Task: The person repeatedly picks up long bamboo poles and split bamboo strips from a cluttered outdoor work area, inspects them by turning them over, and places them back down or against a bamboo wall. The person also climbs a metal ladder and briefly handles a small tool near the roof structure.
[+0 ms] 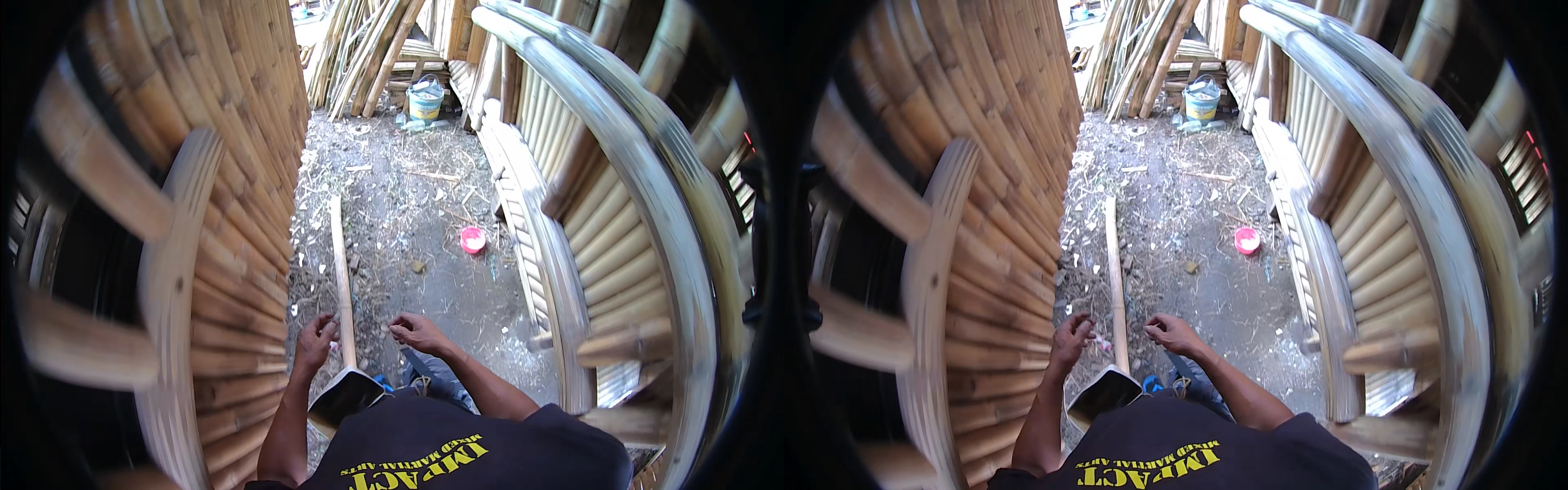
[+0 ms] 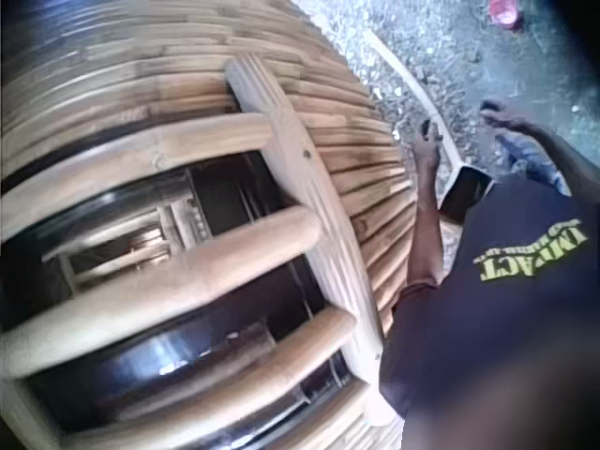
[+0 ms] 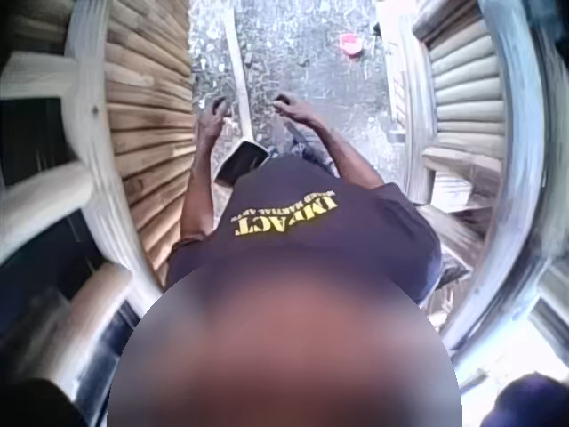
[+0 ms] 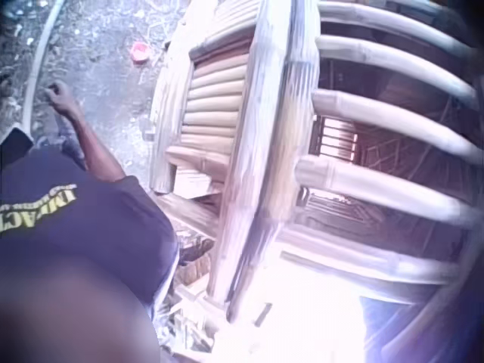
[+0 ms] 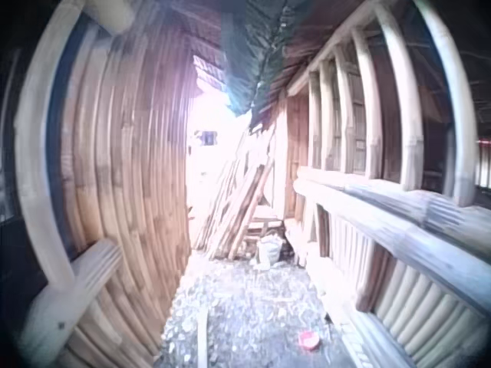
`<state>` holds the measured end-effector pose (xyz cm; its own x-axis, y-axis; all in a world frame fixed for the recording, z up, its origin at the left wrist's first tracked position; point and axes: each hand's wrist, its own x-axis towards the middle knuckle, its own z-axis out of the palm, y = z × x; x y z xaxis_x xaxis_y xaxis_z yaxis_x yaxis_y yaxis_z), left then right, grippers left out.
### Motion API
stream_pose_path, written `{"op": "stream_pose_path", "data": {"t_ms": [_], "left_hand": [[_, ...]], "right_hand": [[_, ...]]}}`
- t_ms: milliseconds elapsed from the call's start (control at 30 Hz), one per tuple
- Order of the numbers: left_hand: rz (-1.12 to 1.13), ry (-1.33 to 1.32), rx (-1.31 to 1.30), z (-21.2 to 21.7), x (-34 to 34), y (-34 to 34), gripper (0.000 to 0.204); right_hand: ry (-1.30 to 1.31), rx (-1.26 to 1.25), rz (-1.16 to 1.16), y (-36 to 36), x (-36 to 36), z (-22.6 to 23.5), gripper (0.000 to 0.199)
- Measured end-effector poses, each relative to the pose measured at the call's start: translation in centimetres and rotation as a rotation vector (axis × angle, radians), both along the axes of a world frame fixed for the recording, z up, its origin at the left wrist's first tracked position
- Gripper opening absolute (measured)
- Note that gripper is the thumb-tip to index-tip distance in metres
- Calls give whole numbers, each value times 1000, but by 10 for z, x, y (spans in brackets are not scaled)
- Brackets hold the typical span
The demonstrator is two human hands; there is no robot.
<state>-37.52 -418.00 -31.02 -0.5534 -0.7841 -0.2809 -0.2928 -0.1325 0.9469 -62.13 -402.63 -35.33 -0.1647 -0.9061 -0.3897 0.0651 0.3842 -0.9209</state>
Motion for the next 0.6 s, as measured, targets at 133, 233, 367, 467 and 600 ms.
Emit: {"op": "stream_pose_path", "data": {"t_ms": [133,233,367,467,600], "left_hand": [[18,119,-77,-10,-101,-126,34],[27,21,18,-28,-178,-203,35],[11,-29,237,-38,-267,-288,36],[-80,6,215,-29,-330,-358,35],[22,-20,98,-31,-399,-466,39]], "right_hand": [[-108,111,-172,-84,-86,-29,25],[-90,249,-142,-171,-163,-44,24],[-62,56,-160,-329,-270,-21,25],[29,-69,-127,-449,-343,14,26],[-6,-165,0,-593,-420,31,25]]}}
